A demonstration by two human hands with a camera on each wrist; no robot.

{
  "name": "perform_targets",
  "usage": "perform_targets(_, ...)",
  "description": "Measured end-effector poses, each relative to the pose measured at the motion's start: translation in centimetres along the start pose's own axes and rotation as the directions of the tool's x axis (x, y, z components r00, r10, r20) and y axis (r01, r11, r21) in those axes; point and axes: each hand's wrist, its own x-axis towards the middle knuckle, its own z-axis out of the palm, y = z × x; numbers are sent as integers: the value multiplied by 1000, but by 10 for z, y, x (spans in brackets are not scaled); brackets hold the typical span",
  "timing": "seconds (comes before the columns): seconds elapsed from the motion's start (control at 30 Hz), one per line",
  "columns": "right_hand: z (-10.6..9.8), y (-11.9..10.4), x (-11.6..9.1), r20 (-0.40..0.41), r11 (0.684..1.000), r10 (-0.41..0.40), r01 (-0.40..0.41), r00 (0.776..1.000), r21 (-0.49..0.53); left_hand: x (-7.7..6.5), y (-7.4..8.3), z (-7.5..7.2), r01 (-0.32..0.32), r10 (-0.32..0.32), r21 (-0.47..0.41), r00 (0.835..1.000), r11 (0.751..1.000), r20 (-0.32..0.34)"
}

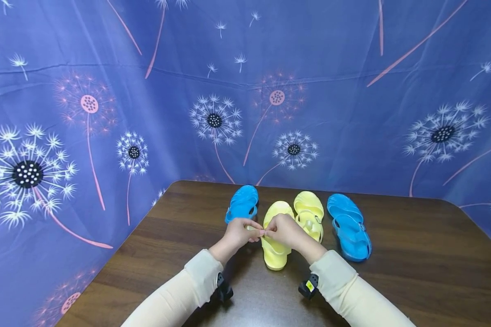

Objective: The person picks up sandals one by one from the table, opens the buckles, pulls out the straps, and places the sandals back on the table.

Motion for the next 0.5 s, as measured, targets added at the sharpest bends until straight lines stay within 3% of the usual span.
perform_targets(0.23,7,-7,-4,-108,999,0,-6,994,-54,-2,-5,2,41,-43,-72,999,997,-21)
perform_targets(0.33,10,-8,-2,-107,998,27,-33,994,-54,-3,-5,2,39,-42,-96,999,995,-27)
perform_targets(0.5,12,0,2,-48,993,98,-95,994,63,-4,-6,3,29,-33,-143,999,989,-31)
